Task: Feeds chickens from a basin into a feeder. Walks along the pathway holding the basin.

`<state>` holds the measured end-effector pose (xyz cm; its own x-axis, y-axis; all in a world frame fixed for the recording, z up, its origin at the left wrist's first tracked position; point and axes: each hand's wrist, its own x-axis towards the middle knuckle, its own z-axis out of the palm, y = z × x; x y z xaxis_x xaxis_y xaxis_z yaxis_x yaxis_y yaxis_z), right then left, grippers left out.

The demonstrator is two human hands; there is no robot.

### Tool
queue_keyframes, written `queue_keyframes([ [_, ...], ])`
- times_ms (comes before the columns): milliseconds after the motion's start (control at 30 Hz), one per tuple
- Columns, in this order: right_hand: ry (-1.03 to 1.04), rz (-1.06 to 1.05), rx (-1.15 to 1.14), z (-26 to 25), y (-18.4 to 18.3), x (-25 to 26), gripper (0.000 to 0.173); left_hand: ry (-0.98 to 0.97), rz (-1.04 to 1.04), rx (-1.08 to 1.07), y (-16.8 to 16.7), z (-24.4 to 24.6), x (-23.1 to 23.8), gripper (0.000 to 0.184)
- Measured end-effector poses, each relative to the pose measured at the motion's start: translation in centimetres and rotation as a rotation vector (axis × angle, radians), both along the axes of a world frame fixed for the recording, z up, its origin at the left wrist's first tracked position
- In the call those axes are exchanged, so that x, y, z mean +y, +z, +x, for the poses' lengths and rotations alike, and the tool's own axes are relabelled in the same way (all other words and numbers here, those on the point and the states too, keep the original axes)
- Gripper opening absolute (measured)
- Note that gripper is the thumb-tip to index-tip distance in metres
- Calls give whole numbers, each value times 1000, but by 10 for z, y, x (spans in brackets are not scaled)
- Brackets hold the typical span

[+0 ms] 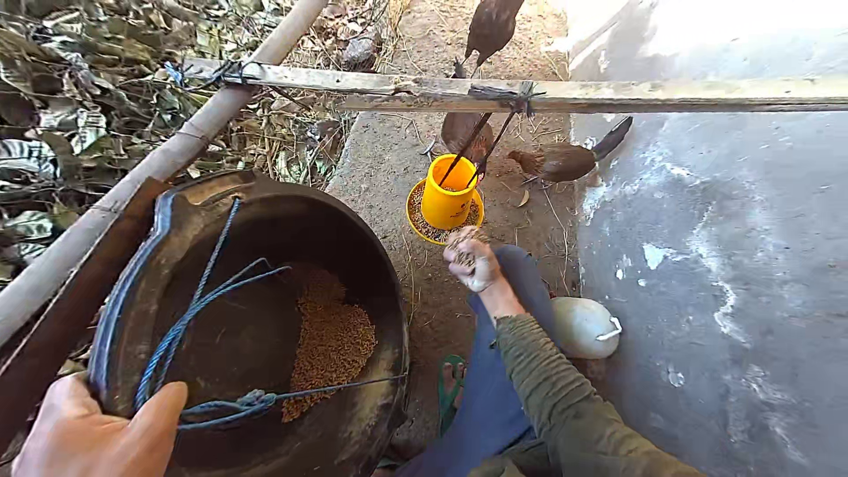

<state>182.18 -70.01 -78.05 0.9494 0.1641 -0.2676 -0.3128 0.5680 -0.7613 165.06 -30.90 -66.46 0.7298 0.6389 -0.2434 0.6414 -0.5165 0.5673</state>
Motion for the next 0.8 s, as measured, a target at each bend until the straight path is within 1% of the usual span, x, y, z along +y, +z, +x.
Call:
queue_keyframes([
  [67, -160, -81, -51, 27, -1, -20, 9, 5, -9, -2, 0, 0, 1, 66],
  [200, -448, -304, -167, 77, -8, -41, 12, 19, 2, 4, -5, 0, 3, 65],
  [267, -548, -380, -161, 87, 0, -36, 15, 23, 5, 6, -4, 0, 2, 63],
  [333, -609, -405, -113, 98, 13, -24, 26, 22, 5, 2, -1, 1, 1, 61],
  [433, -797, -296, -189, 154, -5, -24, 17, 10, 16, -6, -2, 1, 0, 61],
  [500, -827, -304, -172, 169, -11, -22, 15, 15, 15, 3, 1, 2, -1, 60],
  [567, -839, -336, -134, 170, -12, -18, 14, 22, 14, 16, 3, 3, -2, 59],
  [633, -782, -365, -48, 151, -5, -13, 16, 23, 13, 27, 2, 3, -2, 58],
  [667, -701, -389, -13, 132, 3, -10, 18, 23, 12, 27, 2, 2, -2, 59],
  [733, -619, -311, -29, 113, 13, -11, 6, 26, 10, 24, 1, 2, -2, 60],
  [800, -618, -166, -105, 118, 25, -14, 10, 31, 14, 24, 1, 2, -2, 62],
])
